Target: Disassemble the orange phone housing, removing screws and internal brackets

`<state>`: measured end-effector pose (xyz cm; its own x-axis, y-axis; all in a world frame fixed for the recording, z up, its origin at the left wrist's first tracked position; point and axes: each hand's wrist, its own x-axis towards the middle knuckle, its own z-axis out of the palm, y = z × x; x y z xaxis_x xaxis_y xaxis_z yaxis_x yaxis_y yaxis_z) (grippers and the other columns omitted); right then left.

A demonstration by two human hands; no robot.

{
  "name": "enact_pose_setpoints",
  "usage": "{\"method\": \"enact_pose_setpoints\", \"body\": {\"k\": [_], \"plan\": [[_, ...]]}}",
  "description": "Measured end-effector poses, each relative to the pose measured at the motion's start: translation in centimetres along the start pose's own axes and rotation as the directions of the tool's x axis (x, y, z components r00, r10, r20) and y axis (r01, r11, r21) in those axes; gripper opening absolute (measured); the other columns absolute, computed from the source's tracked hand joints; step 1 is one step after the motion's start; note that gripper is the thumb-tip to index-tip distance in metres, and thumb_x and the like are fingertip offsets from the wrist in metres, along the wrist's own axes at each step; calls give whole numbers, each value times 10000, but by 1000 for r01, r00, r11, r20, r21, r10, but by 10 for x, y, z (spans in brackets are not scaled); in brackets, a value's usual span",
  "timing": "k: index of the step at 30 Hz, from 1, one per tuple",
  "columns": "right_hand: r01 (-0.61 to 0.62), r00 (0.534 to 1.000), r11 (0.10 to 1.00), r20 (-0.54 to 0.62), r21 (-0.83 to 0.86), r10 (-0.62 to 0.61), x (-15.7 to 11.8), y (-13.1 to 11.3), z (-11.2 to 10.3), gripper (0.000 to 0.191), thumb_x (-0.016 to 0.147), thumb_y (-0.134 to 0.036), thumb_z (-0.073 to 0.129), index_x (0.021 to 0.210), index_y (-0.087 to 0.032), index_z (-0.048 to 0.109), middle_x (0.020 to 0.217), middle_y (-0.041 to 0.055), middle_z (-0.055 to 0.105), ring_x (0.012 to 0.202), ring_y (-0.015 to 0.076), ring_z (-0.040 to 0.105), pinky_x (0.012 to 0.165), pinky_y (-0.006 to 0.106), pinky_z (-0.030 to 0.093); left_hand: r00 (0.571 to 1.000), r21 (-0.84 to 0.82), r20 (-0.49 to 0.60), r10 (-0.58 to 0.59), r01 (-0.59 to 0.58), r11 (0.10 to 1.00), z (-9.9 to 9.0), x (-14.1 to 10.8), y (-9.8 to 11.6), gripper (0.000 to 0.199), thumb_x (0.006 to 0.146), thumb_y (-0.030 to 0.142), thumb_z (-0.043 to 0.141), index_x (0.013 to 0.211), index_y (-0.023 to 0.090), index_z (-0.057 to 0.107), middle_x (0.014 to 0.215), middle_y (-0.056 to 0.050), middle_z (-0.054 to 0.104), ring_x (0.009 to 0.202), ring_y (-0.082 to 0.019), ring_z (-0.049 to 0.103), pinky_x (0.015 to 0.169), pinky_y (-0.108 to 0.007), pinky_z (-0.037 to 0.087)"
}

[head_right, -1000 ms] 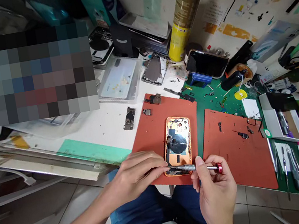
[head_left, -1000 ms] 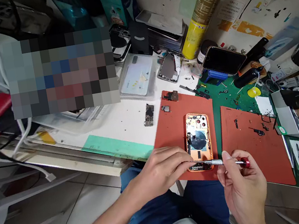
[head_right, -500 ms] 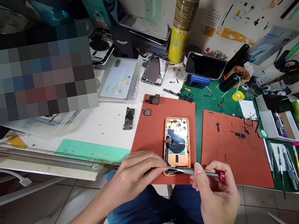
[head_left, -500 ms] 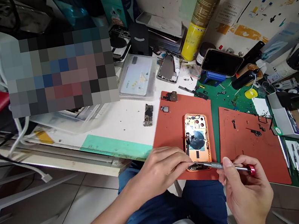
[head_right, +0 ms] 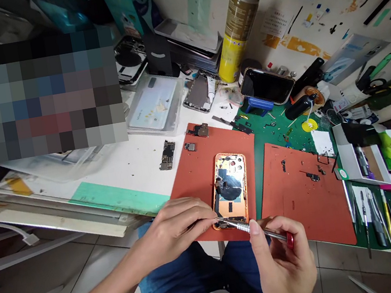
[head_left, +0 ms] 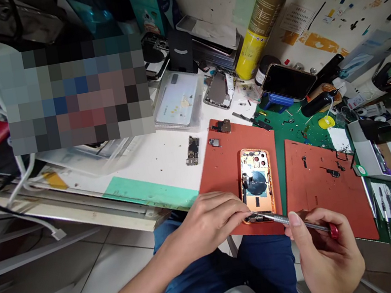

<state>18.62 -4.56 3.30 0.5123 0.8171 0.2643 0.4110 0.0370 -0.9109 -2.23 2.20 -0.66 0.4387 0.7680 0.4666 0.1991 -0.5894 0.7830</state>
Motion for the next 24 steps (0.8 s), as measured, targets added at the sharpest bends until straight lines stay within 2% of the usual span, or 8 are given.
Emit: {"method": "enact_pose_setpoints", "body": {"k": [5, 11, 12, 15, 17, 20, 22, 24], "plan": [[154, 986, 988, 69, 9, -154, -1, 2, -4, 249, 828, -205, 910, 962, -208, 700, 787, -5, 762, 621, 169, 780, 643, 239, 674, 1000, 18, 10, 3, -3, 1000, -1, 0, 0, 139, 1091, 178, 607, 1064, 176, 742, 946, -37, 798, 808, -137, 745, 722, -283, 608], [184, 976, 982, 114, 33, -187, 2, 2, -6, 254, 831, -168, 898, 996, -211, 710, 819, -12, 762, 639, 159, 785, 658, 227, 683, 1000, 6, 25, -4, 4, 1000, -1, 1, 1, 70, 1065, 165, 658, 1069, 175, 728, 956, -25, 790, 800, -131, 722, 724, -275, 577], [187, 976, 982, 111, 28, -189, 2, 2, -7, 257, 829, -168, 902, 996, -210, 710, 820, -11, 761, 632, 160, 782, 651, 230, 683, 1000, 3, 30, -7, 7, 1000, -1, 0, 1, 51, 1057, 189, 682, 1088, 175, 721, 948, -21, 782, 786, -130, 711, 714, -273, 565], [229, 969, 973, 96, -22, -225, 3, -1, -13, 271, 823, -158, 906, 1007, -207, 714, 823, -8, 765, 624, 159, 771, 655, 249, 684, 997, -6, 67, -28, 29, 1000, -5, -1, 0, 195, 1016, 319, 758, 1139, 178, 700, 943, -13, 758, 758, -126, 683, 679, -265, 537], [313, 946, 947, 117, -78, -303, 6, -4, -18, 263, 830, -158, 899, 1013, -210, 718, 814, -4, 770, 609, 158, 754, 630, 258, 673, 993, -20, 115, -36, 39, 999, -7, -2, -2, 250, 1000, 368, 774, 1140, 179, 689, 984, -16, 752, 797, -129, 690, 701, -265, 542], [475, 871, 862, 229, -175, -434, 12, -9, -27, 236, 857, -176, 879, 1016, -218, 709, 767, -12, 770, 547, 147, 720, 519, 237, 614, 985, 1, 174, -20, 20, 1000, -10, -4, -5, 239, 1024, 374, 744, 1148, 179, 681, 1019, -27, 727, 850, -145, 697, 743, -282, 554], [544, 829, 800, 312, -252, -465, 16, -11, -31, 232, 871, -188, 876, 1012, -223, 696, 719, -34, 756, 498, 127, 697, 447, 205, 550, 981, 42, 195, 0, -9, 999, -9, -4, -7, 226, 1045, 367, 714, 1167, 180, 682, 1022, -35, 709, 855, -157, 693, 746, -293, 559], [568, 815, 753, 353, -333, -459, 19, -11, -33, 228, 886, -218, 880, 999, -223, 682, 680, -53, 739, 447, 101, 665, 403, 186, 491, 979, 77, 202, 26, -43, 996, -9, -3, -8, 207, 1063, 339, 687, 1195, 180, 682, 1038, -45, 701, 866, -166, 691, 763, -303, 568]]}}
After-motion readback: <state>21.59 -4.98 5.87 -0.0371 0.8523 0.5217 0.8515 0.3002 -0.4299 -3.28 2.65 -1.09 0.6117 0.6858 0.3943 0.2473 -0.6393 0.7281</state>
